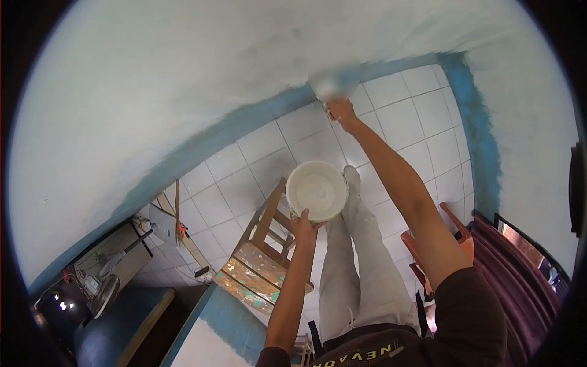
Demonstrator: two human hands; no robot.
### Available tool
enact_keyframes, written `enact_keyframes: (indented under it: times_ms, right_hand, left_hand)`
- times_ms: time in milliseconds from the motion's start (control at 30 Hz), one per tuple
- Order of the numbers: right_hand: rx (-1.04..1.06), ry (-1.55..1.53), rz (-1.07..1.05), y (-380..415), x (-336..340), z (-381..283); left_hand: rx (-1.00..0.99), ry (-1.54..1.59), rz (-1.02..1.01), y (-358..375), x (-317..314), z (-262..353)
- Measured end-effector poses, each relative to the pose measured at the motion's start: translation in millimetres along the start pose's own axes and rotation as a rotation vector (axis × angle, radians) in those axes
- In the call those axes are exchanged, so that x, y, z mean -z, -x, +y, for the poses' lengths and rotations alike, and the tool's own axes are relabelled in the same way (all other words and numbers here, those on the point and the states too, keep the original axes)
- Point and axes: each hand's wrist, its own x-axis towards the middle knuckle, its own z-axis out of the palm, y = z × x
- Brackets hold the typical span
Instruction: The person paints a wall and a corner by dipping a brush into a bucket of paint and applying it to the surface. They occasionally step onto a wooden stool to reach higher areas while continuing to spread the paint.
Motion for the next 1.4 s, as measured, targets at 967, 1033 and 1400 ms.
enact_keyframes:
  times_ms: [967, 1033, 1400]
  right_hand:
    - [0.385, 0.122, 0.087, 118.5, -15.0, -143.5]
    - [0.479, 0.107, 0.103, 162.6, -12.6, -180.2]
    - [0.667, 0.03, 0.122, 83.2, -26.4, -102.4]
  left_hand:
    - [-0.016, -0.102, 0.01, -11.3, 11.5, 35.7]
    - [-0.028, -0.108, -0.018, -4.5, 10.5, 37.9]
    - [-0.054, -0.105, -0.054, 12.7, -15.1, 46.8]
